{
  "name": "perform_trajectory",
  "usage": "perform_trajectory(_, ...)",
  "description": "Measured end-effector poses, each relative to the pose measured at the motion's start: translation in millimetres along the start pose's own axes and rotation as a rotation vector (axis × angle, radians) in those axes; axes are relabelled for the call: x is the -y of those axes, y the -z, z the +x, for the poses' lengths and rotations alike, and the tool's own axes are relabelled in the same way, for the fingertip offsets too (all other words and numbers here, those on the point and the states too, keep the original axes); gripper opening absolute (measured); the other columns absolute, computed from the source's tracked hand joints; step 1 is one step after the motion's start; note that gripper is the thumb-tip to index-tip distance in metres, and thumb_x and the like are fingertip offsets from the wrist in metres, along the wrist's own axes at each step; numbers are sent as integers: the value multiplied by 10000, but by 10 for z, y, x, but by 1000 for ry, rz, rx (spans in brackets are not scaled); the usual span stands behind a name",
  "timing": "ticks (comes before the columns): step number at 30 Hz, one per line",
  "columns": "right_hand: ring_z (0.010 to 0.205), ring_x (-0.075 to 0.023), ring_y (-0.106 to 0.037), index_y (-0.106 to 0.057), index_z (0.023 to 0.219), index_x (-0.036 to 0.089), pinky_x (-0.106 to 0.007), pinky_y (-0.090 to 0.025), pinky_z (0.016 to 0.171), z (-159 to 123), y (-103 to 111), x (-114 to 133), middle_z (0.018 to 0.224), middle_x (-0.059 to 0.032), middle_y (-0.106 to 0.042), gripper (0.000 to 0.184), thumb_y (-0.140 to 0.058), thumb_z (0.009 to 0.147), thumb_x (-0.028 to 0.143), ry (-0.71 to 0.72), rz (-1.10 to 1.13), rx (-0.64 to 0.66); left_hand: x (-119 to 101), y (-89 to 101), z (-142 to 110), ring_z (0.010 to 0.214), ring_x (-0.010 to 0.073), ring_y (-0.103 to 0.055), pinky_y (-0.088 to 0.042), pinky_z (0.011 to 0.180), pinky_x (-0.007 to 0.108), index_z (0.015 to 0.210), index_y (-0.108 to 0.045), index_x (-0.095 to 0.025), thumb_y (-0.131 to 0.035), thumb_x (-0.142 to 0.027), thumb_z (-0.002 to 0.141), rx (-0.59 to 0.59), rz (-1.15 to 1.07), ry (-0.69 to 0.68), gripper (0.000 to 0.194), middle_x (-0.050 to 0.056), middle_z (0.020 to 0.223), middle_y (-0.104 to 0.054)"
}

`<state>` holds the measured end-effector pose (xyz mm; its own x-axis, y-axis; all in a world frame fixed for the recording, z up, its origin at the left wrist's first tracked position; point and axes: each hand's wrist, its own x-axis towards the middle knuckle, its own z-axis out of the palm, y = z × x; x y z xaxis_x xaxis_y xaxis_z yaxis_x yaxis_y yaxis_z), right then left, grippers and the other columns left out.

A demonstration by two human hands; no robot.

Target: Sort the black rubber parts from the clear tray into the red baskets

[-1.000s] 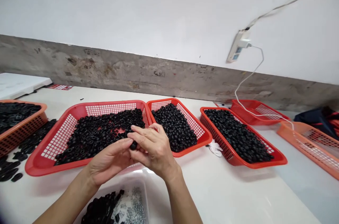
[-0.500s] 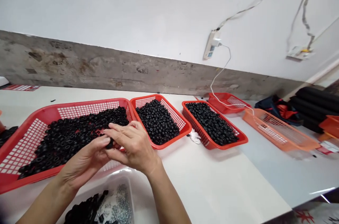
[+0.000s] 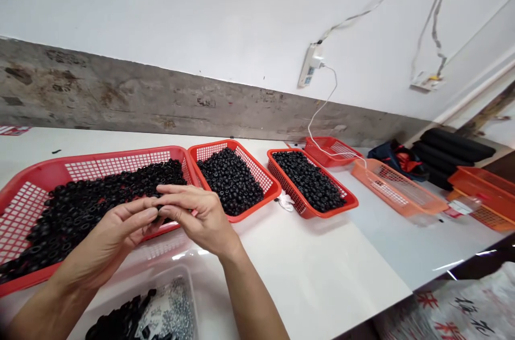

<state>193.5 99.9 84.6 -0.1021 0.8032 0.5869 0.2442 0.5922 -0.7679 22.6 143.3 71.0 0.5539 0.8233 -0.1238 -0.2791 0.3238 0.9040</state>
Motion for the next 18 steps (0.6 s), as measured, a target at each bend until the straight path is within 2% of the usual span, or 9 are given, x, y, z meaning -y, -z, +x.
perform_trajectory(2, 1147, -182, -657, -748, 1074, 251, -340, -531, 998, 1, 27, -18, 1211, -37, -710, 178, -639, 934, 246, -16, 43, 27, 12, -4, 5, 736, 136, -590, -511, 694, 221, 853, -797, -186, -872, -358, 675, -9, -10, 3, 259, 39, 824, -705)
perform_trajectory(5, 1165, -174, -646, -733, 1109, 272, -337, -516, 1011, -14, 47, -33, 1220, -22, -706, 204, -598, 961, 241, 14, -42, 41, 17, -28, 0, 646, 102, -530, -474, 624, 197, 835, -797, -177, -874, -373, 664, -46, -9, -28, 271, 24, 771, -685)
perform_trajectory(9, 1214, -187, -612, -651, 1241, 272, -369, -467, 1035, -47, -3, -38, 1263, -41, -684, 281, -596, 966, 245, 106, -336, 46, 29, -71, 3, 639, 107, -517, -455, 628, 203, 820, -783, -163, -828, -374, 711, -87, 51, -137, 241, 3, 702, -646)
perform_trajectory(12, 1210, -225, -611, -582, 1314, 229, -420, -436, 1024, -57, -71, -53, 1309, -94, -652, 382, -645, 939, 264, 205, -605, 31, 54, -87, 34, 707, 129, -549, -464, 681, 218, 876, -777, -165, -772, -337, 774, -100, 78, -218, 200, 8, 755, -660)
perform_trajectory(14, 1185, -235, -628, -573, 1315, 210, -436, -429, 1011, -55, -98, -65, 1302, -112, -654, 369, -621, 952, 253, 244, -708, 15, 66, -89, 53, 767, 147, -571, -472, 744, 238, 902, -774, -160, -738, -317, 809, -97, 87, -255, 186, 18, 788, -674)
perform_trajectory(18, 1178, -219, -636, -589, 1303, 237, -401, -469, 974, -46, -70, -82, 1283, -88, -669, 321, -544, 986, 222, 213, -625, 35, 69, -79, 55, 710, 136, -534, -443, 702, 238, 893, -774, -158, -723, -327, 823, -95, 102, -261, 190, 9, 741, -652)
